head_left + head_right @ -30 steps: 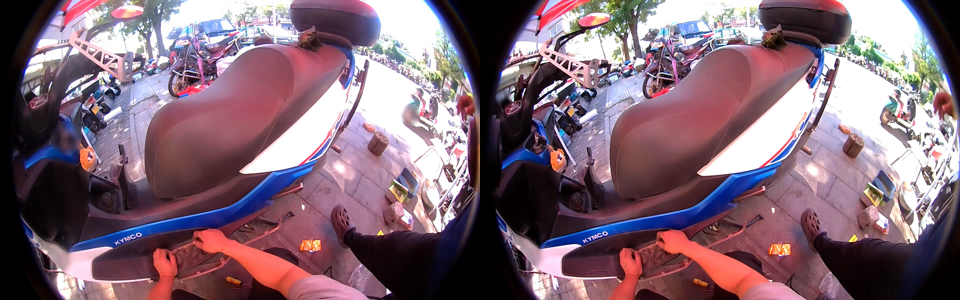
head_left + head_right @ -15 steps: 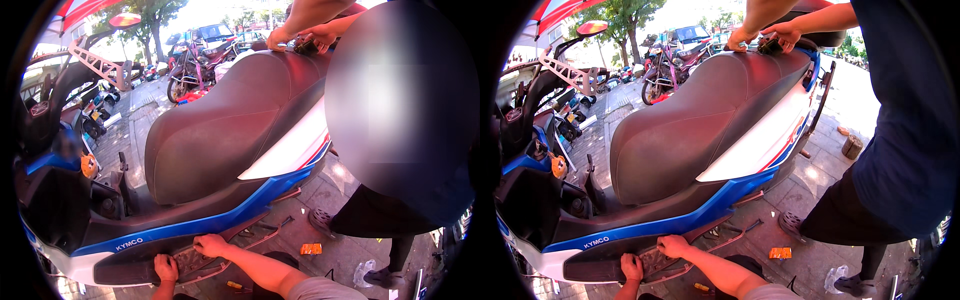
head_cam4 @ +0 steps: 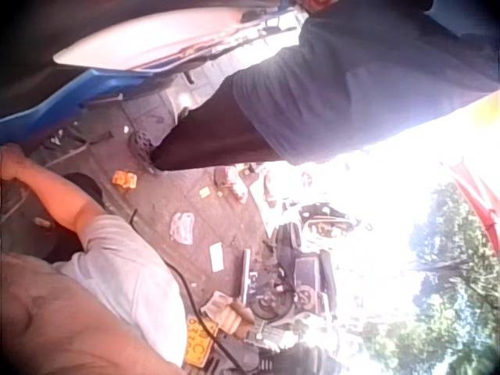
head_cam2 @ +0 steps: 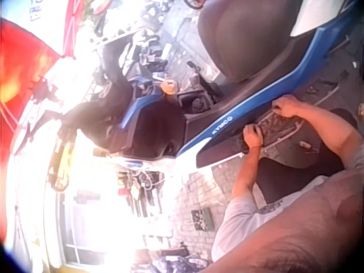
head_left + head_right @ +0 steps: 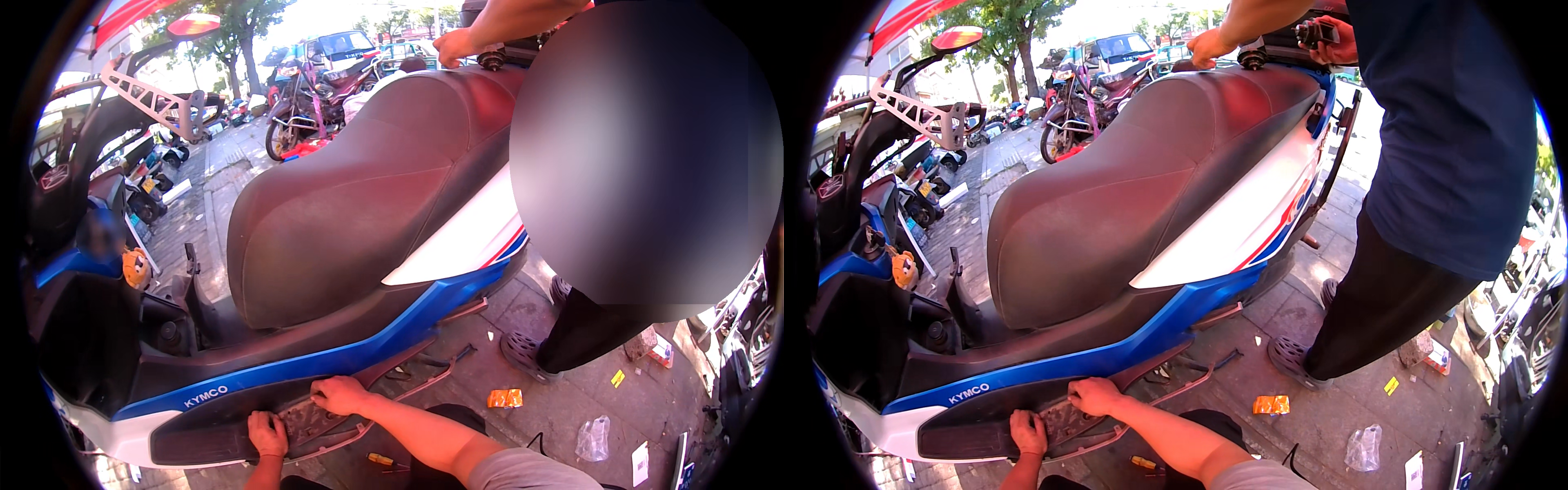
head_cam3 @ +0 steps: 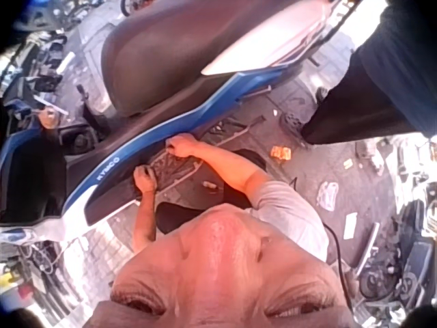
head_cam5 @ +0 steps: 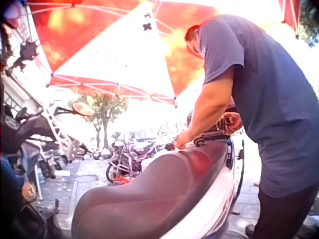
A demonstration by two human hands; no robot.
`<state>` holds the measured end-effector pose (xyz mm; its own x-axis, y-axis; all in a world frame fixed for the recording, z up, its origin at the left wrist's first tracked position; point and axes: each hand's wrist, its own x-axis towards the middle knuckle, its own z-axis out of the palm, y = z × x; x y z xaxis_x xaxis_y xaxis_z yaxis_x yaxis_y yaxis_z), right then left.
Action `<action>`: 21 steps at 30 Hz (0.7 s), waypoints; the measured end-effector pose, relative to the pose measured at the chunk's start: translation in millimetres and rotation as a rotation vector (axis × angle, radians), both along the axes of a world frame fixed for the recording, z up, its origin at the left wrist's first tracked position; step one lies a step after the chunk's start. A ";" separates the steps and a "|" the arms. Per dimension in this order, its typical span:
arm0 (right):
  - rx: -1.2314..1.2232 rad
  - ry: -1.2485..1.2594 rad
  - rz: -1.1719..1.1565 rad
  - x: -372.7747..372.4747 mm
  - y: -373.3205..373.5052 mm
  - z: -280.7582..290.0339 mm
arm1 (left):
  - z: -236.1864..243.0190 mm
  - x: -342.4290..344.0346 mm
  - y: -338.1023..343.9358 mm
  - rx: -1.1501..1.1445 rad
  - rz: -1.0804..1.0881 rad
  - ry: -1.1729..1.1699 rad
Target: The person removes a lower side panel from a blue and white scooter by using a socket wrench and a screwdriver to unfasten screws and bolts, then detaches the plastic trim by hand and checks the alignment.
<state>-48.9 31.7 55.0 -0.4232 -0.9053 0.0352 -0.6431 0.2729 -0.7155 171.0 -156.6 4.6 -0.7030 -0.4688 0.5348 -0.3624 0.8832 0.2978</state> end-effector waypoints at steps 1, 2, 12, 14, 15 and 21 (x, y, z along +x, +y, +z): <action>0.009 -0.003 0.002 -0.1 -0.3 0.5 | -0.2 0.0 0.0 0.002 0.002 -0.001; 0.018 -0.005 0.004 -0.4 -0.6 1.0 | 0.3 0.3 0.1 0.004 0.004 -0.002; 0.011 -0.002 0.000 -1.8 -1.2 -0.5 | 5.6 -1.4 3.1 0.014 0.003 -0.016; 0.016 0.004 0.004 0.6 -3.7 -0.2 | 1.6 2.5 0.2 0.015 0.002 -0.018; 0.012 0.002 0.001 0.2 -2.8 0.1 | 1.9 2.3 0.4 0.012 -0.002 -0.021; -0.012 -0.016 -0.006 -2.0 0.5 0.0 | 0.0 -0.2 -0.8 0.004 -0.016 -0.030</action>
<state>-50.9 32.2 55.0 -0.4297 -0.9021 0.0388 -0.6298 0.2686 -0.7289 170.8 -157.5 4.5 -0.7259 -0.4597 0.5116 -0.3569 0.8876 0.2911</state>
